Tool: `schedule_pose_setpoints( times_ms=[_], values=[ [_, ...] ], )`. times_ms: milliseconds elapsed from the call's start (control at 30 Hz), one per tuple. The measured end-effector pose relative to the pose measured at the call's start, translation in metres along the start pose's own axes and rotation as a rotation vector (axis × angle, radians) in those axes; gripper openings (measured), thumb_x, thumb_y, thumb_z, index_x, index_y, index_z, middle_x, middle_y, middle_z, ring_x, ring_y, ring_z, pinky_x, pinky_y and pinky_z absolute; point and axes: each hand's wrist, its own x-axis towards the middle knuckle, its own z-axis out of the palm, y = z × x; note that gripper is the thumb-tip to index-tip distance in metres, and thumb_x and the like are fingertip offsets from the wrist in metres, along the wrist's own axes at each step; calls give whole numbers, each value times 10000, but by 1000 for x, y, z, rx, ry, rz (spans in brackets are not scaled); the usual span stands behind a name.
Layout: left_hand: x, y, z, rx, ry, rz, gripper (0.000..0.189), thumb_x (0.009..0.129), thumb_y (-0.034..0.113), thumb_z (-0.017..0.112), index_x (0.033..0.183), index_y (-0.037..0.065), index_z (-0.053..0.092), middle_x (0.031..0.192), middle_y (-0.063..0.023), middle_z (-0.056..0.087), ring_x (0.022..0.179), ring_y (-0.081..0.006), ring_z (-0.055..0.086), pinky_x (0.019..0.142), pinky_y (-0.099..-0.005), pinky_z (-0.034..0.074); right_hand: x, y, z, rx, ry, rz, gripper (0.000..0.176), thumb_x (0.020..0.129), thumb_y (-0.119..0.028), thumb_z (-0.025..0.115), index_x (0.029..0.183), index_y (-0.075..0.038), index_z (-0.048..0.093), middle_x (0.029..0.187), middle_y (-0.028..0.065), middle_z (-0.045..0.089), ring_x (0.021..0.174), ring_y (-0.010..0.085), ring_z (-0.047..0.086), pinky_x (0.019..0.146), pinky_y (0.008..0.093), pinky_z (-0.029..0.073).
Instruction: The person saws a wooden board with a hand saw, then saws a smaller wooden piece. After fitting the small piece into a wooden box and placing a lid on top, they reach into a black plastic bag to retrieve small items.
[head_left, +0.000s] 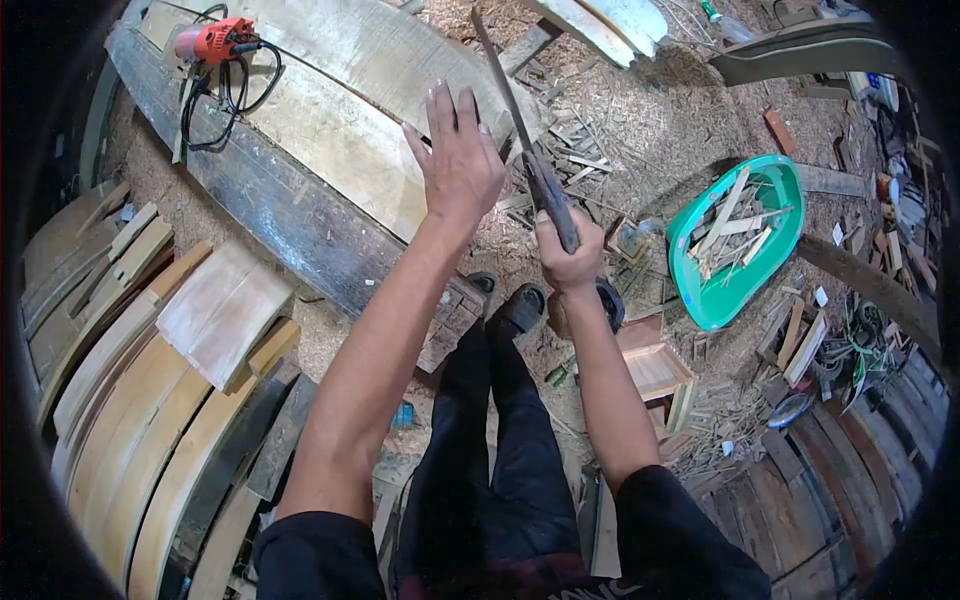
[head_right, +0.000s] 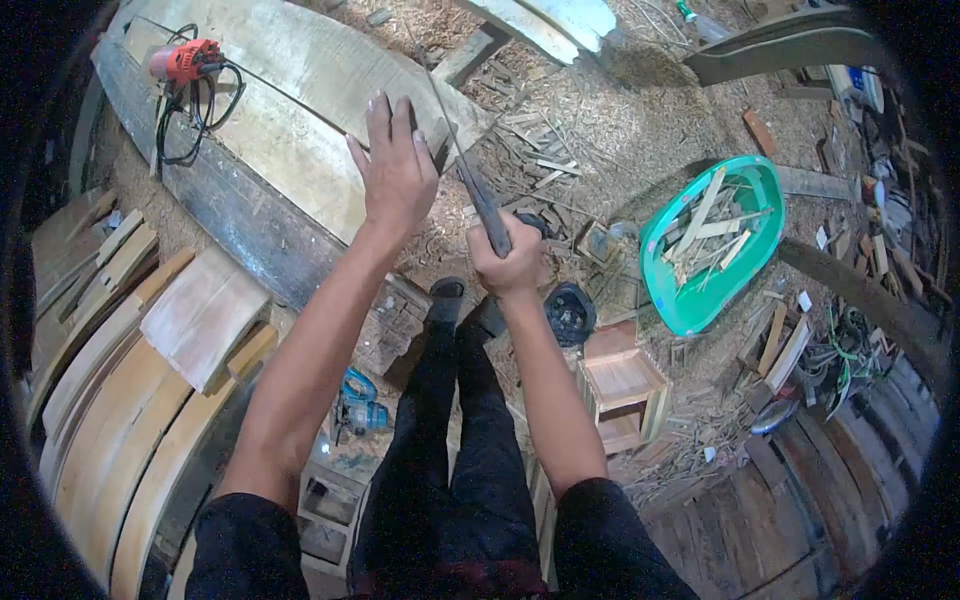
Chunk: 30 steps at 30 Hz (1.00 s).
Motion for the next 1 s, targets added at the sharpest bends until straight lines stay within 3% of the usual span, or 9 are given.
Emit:
schedule_pose_setpoints(
  times_ms=[167, 267, 367, 500, 600, 700, 800, 833, 1000],
  values=[
    [5, -1, 3, -12, -41, 20, 490, 1024, 217, 360, 1477, 29, 357, 1593, -226, 247, 1503, -392, 164, 1145, -698, 60, -2, -8, 5, -3, 40, -54, 157, 816, -119, 640, 714, -2, 614, 524, 40, 510, 478, 100, 482, 487, 285, 416],
    [4, -5, 9, -36, 76, 49, 468, 1001, 214, 448, 1425, 17, 437, 1506, -234, 391, 1460, -391, 277, 1143, -683, 110, -5, -2, 8, -24, 56, -71, 158, 821, -125, 646, 727, -1, 617, 523, 36, 508, 477, 96, 482, 483, 284, 414],
    [-4, -1, -6, -35, 112, 254, 421, 929, 162, 571, 1324, 17, 551, 1312, -206, 549, 1300, -376, 465, 1099, -603, 267, -5, -4, 8, -26, 74, -91, 164, 824, -131, 651, 726, -2, 619, 522, 21, 496, 481, 84, 475, 478, 276, 402],
    [-13, 3, -10, -60, 75, 314, 399, 828, 89, 653, 1223, 41, 628, 1084, -130, 595, 1056, -312, 558, 933, -456, 399, -5, 2, 9, 47, 126, -41, 174, 830, -136, 653, 721, -6, 614, 525, -2, 481, 490, 68, 458, 472, 267, 384],
    [-3, 6, -6, -90, 26, 317, 370, 842, 142, 654, 1195, 32, 637, 1105, -138, 589, 1077, -311, 541, 947, -492, 373, -2, 0, 10, 82, 132, -12, 190, 841, -143, 651, 716, -8, 602, 525, -15, 465, 490, 61, 432, 465, 271, 367],
    [8, 11, -9, -70, 4, 164, 514, 897, 276, 595, 1341, 22, 552, 1348, -213, 507, 1314, -353, 422, 1104, -517, 261, 0, -2, 11, 90, 135, -13, 210, 855, -152, 652, 714, -10, 591, 525, -25, 449, 490, 55, 411, 460, 276, 351],
    [22, 12, 14, -17, 177, -171, 642, 964, 384, 491, 1487, 25, 389, 1575, -256, 259, 1489, -388, 188, 1199, -552, 74, 2, -2, 13, 84, 130, -32, 224, 861, -155, 658, 707, -10, 583, 529, -30, 443, 501, 52, 412, 463, 277, 347],
    [22, 11, 12, 7, 21, -203, 708, 1004, 435, 409, 1553, 24, 233, 1620, -278, 107, 1510, -436, 69, 1200, -586, 10, 1, 0, 10, 75, 123, -21, 228, 860, -152, 661, 701, -10, 580, 533, -32, 447, 508, 51, 420, 466, 275, 349],
    [21, 15, 13, 76, 16, -208, 682, 1007, 398, 401, 1554, 27, 236, 1613, -282, 134, 1503, -440, 103, 1196, -594, 36, -52, -21, -5, 89, 177, 73, 246, 856, -116, 663, 662, -4, 563, 548, -31, 472, 535, 56, 466, 481, 270, 373]
  ],
)
